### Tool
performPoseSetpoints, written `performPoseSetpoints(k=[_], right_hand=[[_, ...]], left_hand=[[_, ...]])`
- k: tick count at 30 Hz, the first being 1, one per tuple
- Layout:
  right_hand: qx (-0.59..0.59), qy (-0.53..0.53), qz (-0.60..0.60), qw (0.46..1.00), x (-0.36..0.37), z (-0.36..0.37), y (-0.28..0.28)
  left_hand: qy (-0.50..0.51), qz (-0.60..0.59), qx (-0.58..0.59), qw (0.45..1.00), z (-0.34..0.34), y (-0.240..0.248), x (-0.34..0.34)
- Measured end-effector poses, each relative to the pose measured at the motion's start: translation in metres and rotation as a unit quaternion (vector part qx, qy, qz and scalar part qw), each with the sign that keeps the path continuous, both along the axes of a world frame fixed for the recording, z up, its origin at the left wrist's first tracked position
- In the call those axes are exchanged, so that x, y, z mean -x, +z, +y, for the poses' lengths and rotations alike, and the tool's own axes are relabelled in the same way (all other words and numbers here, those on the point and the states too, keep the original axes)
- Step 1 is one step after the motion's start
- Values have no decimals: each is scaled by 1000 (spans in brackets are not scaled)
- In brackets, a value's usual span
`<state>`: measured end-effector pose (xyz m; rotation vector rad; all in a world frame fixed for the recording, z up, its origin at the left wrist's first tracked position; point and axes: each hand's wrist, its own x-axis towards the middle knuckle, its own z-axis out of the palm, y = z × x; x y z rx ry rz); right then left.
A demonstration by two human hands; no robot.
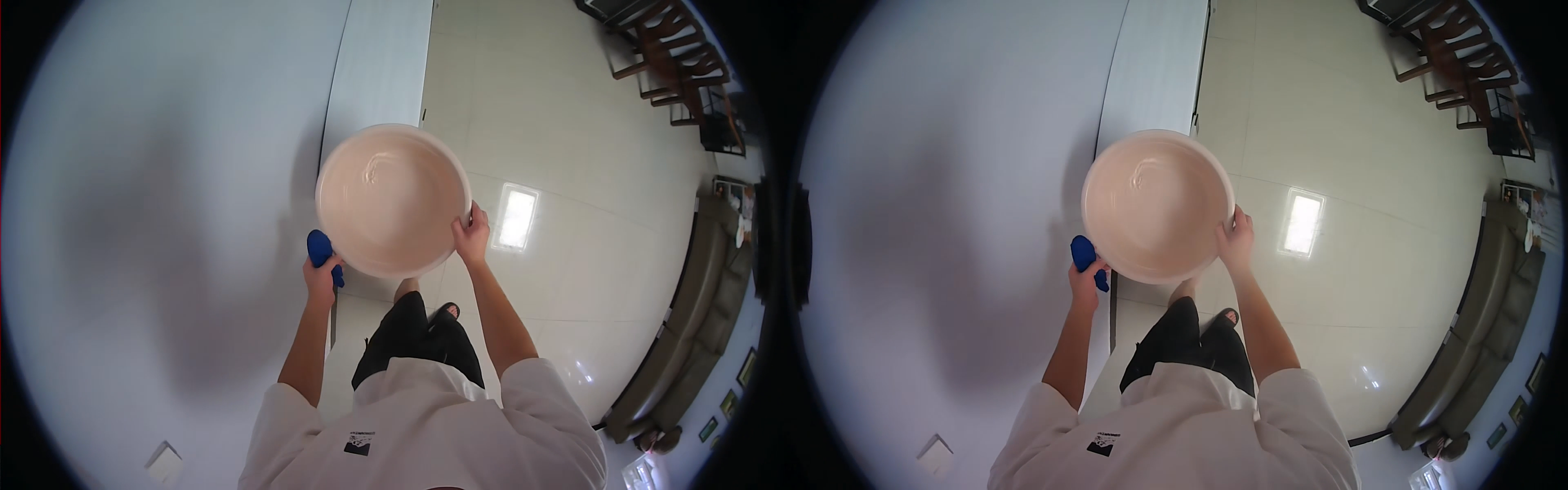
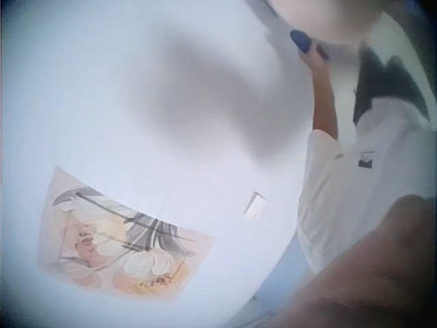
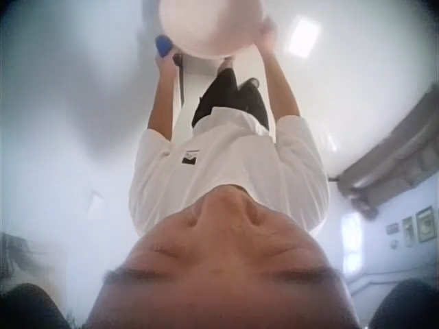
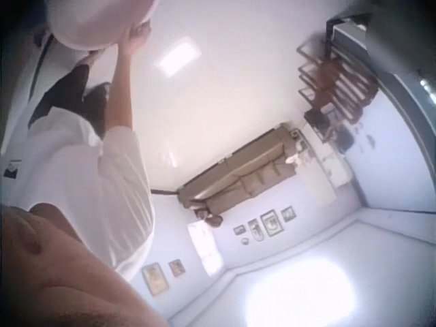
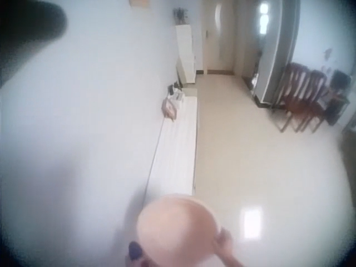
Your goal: The person washes a cloth in a sink, fills a basin with water, and then carries the cloth and basin to a living area where they kneel on the floor to wipe the surface under a couch.
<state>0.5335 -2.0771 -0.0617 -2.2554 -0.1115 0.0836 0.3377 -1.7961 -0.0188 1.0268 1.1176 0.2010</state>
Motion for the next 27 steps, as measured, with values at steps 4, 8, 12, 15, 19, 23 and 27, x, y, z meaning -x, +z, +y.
performPoseSetpoints(k=[4, 8, 12, 15, 19, 23, 27], right_hand=[[12, 31, -21, 999, -37, 31, -53], [0, 28, 6, 1000, -59, 66, -97], [20, 64, -22, 998, -75, 81, -133], [25, 69, -34, 997, -87, 88, -150], [37, 71, -18, 997, -91, 93, -161], [36, 63, -19, 997, -91, 93, -158], [40, 68, -8, 997, -93, 97, -162]], left_hand=[[17, 28, 24, 999, 19, -47, -30], [8, 41, 13, 999, 48, -104, -47], [21, 40, 8, 999, 55, -144, -54], [30, 41, 12, 999, 58, -163, -62], [23, 55, 3, 998, 60, -175, -62], [50, 66, 15, 996, 58, -164, -62], [47, 74, 11, 996, 60, -167, -63]])
